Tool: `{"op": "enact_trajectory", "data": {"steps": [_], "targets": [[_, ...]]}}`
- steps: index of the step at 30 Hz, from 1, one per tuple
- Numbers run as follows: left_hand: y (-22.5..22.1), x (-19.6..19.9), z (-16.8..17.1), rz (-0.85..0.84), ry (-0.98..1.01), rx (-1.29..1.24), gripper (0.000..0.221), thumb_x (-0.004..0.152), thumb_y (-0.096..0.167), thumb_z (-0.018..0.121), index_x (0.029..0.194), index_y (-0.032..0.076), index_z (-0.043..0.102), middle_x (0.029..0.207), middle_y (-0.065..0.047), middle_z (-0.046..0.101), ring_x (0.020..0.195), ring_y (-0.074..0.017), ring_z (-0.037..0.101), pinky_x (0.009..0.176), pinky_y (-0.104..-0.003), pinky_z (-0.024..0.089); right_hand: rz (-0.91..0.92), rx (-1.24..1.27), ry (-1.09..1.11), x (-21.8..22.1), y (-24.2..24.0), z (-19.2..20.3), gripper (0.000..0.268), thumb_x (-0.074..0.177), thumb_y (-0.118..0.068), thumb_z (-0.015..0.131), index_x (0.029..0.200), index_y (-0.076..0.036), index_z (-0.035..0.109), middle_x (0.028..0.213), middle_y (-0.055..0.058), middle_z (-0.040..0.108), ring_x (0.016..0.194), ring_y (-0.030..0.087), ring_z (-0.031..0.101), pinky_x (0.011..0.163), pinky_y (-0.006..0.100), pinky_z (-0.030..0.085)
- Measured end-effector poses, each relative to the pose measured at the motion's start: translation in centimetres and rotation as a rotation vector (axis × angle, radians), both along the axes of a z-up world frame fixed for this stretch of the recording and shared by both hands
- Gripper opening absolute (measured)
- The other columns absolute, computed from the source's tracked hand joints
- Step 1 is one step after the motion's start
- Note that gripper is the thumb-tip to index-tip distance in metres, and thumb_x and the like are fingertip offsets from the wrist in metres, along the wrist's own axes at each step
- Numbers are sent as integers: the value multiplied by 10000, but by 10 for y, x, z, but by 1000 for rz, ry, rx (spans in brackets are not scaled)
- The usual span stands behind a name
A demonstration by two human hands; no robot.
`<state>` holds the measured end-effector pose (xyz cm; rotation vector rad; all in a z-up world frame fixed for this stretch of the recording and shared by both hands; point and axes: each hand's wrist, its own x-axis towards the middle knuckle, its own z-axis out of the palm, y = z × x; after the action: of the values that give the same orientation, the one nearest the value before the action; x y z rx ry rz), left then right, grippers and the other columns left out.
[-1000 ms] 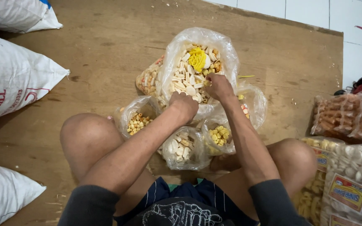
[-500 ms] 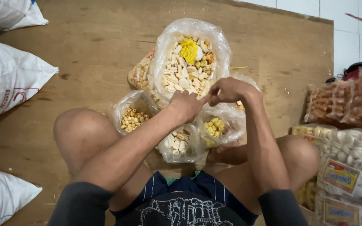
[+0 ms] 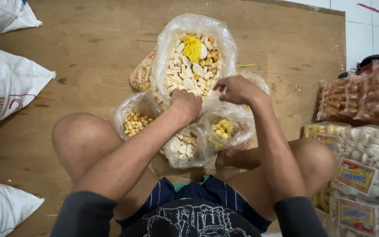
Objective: A person sitting on the floor transfers snack items from a large bulk bag into several smaller plastic bags.
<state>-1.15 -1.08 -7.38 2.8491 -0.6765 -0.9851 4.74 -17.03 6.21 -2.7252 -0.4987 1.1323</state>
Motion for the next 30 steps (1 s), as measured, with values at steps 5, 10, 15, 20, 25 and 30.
{"op": "enact_trajectory", "data": {"steps": [5,10,15,20,25,30], "targets": [[-1,3,38,16,5,36,408,1043,180,390,1321,130,684,1262,-171,711,1210,-428,630,872,-669,488,-32,142,-202,30,-3,-87,418,870,-226,663,1287,-234,698,1183,131,721,1121,363,690,963,504,560],[1,-1,43,30,19,52,431,1047,170,359,1318,111,689,1283,-164,707,1226,-421,625,890,-668,487,-25,-15,-93,30,21,-120,597,967,-242,567,1530,-411,467,1355,211,588,1261,455,601,1065,540,503],[2,-1,50,36,23,49,429,1038,180,373,1321,105,686,1313,-156,692,1255,-419,599,916,-678,472,-132,-66,-58,36,35,-130,539,1038,-309,477,1553,-456,409,1403,250,508,1291,460,581,1054,540,498],[3,0,45,32,27,53,427,1035,171,377,1321,96,685,1316,-159,690,1252,-422,599,917,-676,471,-134,-85,-123,49,30,-168,504,1038,-369,487,1528,-471,424,1345,246,518,1228,477,615,1003,559,523],[5,-2,39,36,41,54,425,1033,153,374,1308,95,692,1306,-157,696,1248,-413,606,917,-664,478,-159,-62,-217,56,27,-189,415,997,-462,536,1411,-487,530,1285,180,538,1164,440,659,932,537,568],[1,1,22,20,31,58,405,1041,274,464,1327,83,677,1307,-174,687,1239,-416,602,917,-668,477,-239,-15,-254,50,31,-183,339,964,-409,634,1280,-301,577,1330,177,504,1190,449,636,952,580,546]]}}
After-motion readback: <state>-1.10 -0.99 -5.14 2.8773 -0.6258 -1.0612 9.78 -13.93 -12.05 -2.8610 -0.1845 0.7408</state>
